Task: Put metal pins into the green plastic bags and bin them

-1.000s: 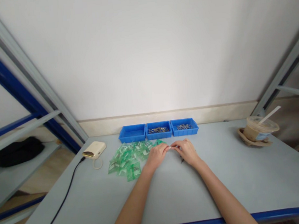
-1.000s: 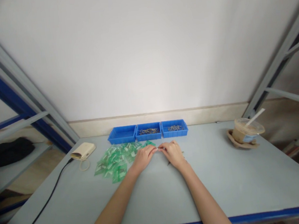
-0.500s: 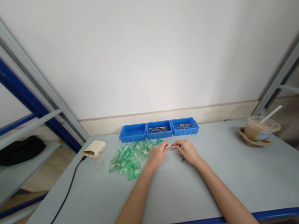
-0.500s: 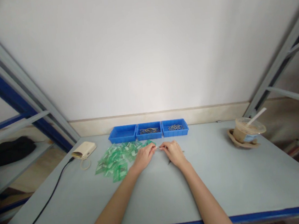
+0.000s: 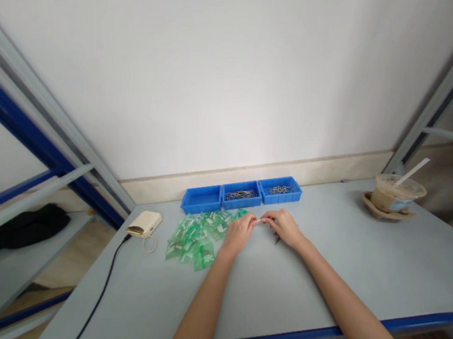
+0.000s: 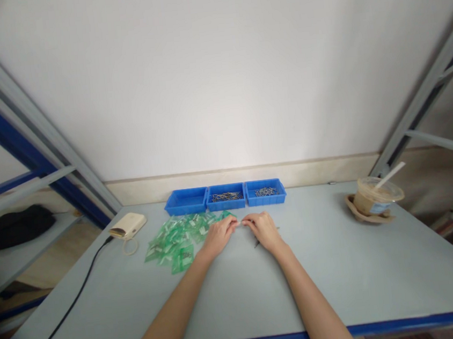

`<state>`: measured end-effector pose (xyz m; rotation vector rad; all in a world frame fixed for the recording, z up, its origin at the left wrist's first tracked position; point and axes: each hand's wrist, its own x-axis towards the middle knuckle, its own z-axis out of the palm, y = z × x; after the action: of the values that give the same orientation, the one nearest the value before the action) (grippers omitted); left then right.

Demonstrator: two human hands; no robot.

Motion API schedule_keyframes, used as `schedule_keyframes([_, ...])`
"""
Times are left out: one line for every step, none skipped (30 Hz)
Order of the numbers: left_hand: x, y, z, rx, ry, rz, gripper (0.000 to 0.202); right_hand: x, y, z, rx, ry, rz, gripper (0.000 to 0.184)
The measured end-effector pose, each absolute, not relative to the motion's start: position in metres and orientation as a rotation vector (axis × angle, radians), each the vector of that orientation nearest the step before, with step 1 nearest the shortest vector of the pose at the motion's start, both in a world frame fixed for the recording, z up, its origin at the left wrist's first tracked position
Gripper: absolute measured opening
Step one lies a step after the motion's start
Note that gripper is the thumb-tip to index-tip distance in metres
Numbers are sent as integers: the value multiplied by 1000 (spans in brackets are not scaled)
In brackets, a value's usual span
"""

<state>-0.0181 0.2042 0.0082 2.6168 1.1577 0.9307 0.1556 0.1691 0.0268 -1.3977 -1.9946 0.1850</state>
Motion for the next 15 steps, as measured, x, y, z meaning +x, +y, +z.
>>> schedule_keyframes([-18, 205, 7, 2626, 1144, 923, 19, 156, 169, 27, -1371, -1986, 217, 21])
schedule_keyframes([-18, 205, 7, 2635, 1139, 911, 18, 156, 170, 27, -1338, -1974, 252, 19])
schedule_keyframes([-18, 205, 6, 2642, 1142, 898, 19, 156, 170, 26, -1303, -1962, 286, 18])
schedule_keyframes([-18, 205, 6, 2644, 1152, 886, 20, 156, 170, 26, -1269, -1954, 313, 19])
schedule_keyframes([-17, 205, 6, 2642, 1164, 877, 21, 156, 171, 26, -1240, -1950, 330, 22])
schedule_keyframes([-17, 205, 6, 2639, 1179, 867, 23, 156, 171, 25, -1219, -1957, 337, 23])
schedule_keyframes([-17, 205, 7, 2637, 1198, 859, 24, 156, 171, 25, -1206, -1973, 335, 22])
schedule_keyframes([-16, 205, 7, 2637, 1216, 852, 26, 156, 171, 24, -1206, -1991, 321, 20])
schedule_keyframes([-16, 204, 7, 2639, 1232, 845, 26, 156, 171, 24, -1218, -2009, 299, 18])
schedule_keyframes([-16, 204, 8, 2644, 1243, 843, 27, 156, 172, 23, -1238, -2023, 272, 15])
schedule_keyframes([-16, 204, 8, 2649, 1251, 844, 27, 156, 172, 23, -1262, -2032, 242, 13])
schedule_keyframes([-16, 204, 8, 2651, 1256, 851, 28, 156, 172, 22, -1284, -2035, 213, 12])
schedule_keyframes([-16, 204, 8, 2649, 1253, 863, 29, 156, 172, 22, -1303, -2034, 189, 13])
schedule_keyframes([-16, 204, 7, 2642, 1244, 881, 30, 156, 172, 21, -1317, -2035, 175, 15])
schedule_keyframes([-16, 204, 7, 2630, 1227, 902, 29, 155, 172, 21, -1326, -2037, 170, 17])
